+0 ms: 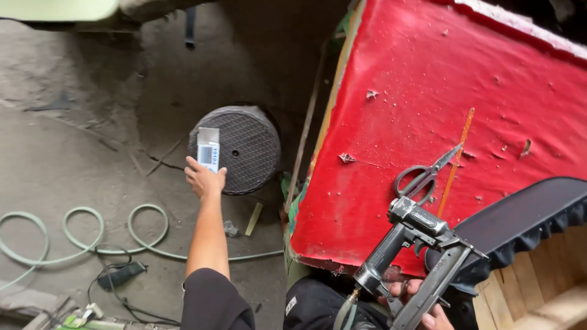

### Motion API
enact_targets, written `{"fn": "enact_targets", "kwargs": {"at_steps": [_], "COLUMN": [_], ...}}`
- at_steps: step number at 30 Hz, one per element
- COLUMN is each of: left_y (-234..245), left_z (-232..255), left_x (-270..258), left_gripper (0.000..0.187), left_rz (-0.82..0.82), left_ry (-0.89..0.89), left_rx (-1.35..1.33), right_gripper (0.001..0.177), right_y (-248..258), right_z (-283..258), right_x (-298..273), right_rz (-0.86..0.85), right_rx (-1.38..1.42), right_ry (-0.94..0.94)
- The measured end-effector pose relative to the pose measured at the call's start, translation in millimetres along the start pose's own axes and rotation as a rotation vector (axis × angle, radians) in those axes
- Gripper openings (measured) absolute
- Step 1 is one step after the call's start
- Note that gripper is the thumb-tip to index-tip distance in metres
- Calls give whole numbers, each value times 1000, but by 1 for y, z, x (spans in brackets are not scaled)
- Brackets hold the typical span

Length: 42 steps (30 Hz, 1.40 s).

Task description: Stapling leather fabric over foam onto a wooden frame to create a furniture component.

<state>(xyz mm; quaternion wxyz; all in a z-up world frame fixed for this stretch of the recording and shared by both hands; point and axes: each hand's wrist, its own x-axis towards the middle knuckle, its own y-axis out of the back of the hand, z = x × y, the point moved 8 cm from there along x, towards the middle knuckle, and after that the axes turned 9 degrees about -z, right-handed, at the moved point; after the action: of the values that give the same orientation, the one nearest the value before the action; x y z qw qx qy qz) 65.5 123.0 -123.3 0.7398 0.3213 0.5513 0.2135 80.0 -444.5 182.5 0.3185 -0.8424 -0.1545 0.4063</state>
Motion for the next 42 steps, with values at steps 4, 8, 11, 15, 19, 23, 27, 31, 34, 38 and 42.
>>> {"fn": "enact_targets", "kwargs": {"at_steps": [4, 8, 11, 15, 19, 23, 27, 31, 34, 38, 42], "left_y": [-13, 7, 6, -2, 3, 5, 7, -10, -13, -26, -68], "left_z": [4, 29, 30, 11, 29, 39, 40, 13, 30, 69, 78], "left_x": [7, -26, -32, -14, -27, -44, -36, -13, -14, -11, 24], "left_gripper": [81, 84, 84, 88, 83, 85, 83, 91, 70, 24, 37], "left_rz": [53, 136, 130, 95, 171, 150, 136, -46, 16, 133, 139], "left_ry": [-49, -295, -394, -465, -636, -646, -625, -457, -575, -720, -581], "left_rx": [267, 493, 547, 534, 655, 777, 744, 819, 650, 558, 793], "right_gripper": [50, 55, 56, 59, 59, 60, 56, 58, 57, 55, 61], "right_y": [-9, -30, -27, -36, -60, -58, -83, -64, -50, -49, -44], "right_z": [8, 6, 9, 17, 16, 19, 1, 11, 16, 23, 29], "right_x": [-12, -2, 6, 14, 24, 18, 39, 34, 33, 31, 31], "right_rz": [52, 218, 237, 268, 314, 301, 232, 290, 333, 363, 366], "right_rx": [45, 7, -24, 5, 36, -17, -30, 8, -2, 22, -64], "right_ry": [13, -7, -9, -27, -76, -94, -19, -65, -67, -141, -160]}}
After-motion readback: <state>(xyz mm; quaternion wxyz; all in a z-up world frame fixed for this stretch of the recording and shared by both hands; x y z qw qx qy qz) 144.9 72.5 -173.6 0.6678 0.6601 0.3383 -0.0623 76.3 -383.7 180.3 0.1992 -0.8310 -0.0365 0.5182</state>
